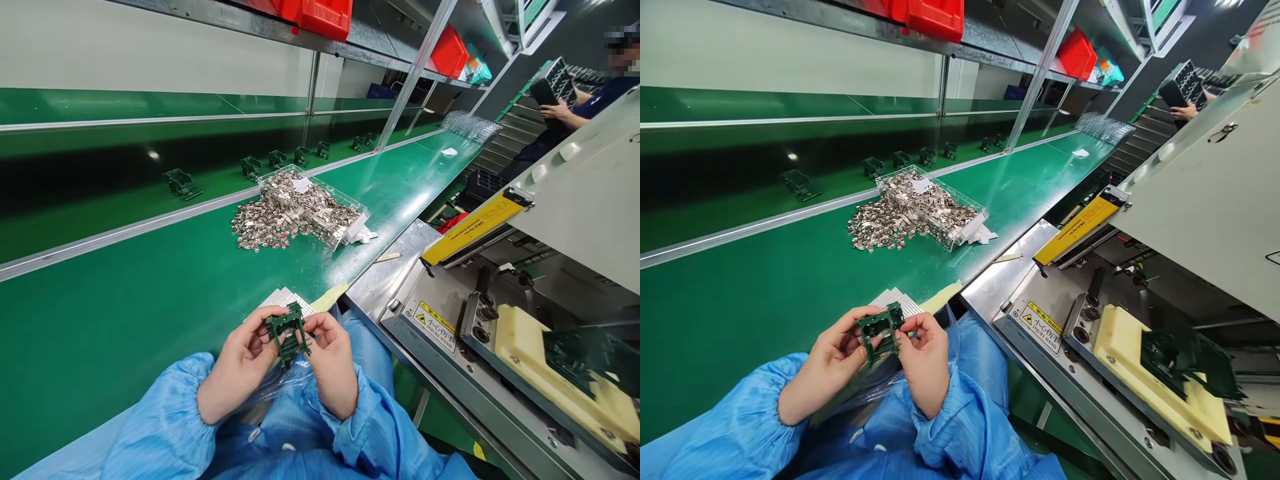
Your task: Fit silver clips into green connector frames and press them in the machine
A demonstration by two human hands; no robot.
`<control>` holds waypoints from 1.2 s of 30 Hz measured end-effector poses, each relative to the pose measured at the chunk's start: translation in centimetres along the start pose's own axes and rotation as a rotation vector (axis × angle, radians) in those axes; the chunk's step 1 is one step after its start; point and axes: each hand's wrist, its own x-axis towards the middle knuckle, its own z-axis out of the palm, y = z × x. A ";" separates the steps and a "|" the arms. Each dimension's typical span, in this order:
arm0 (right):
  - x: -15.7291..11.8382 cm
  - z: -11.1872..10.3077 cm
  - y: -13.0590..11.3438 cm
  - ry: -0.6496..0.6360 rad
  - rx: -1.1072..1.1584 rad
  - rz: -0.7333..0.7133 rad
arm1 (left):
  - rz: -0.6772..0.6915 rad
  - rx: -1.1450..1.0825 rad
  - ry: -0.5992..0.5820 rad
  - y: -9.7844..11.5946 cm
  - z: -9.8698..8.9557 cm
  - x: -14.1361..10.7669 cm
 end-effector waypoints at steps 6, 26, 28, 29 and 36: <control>-0.1 0.2 0.3 -0.002 0.005 -0.043 | -0.039 0.016 0.020 0.2 0.2 0.1; -1.4 -3.3 1.8 0.048 0.108 -0.026 | -0.035 0.059 -0.151 0.5 -0.6 0.7; -0.9 -4.6 2.6 0.081 0.031 -0.007 | -0.033 0.034 -0.092 0.2 -1.1 1.7; -0.7 -5.1 3.1 0.074 -0.019 0.011 | -0.026 0.026 -0.060 0.0 -1.2 2.3; -0.5 -3.4 5.8 -0.133 -0.148 0.030 | 0.123 0.139 0.146 -2.7 -0.3 4.9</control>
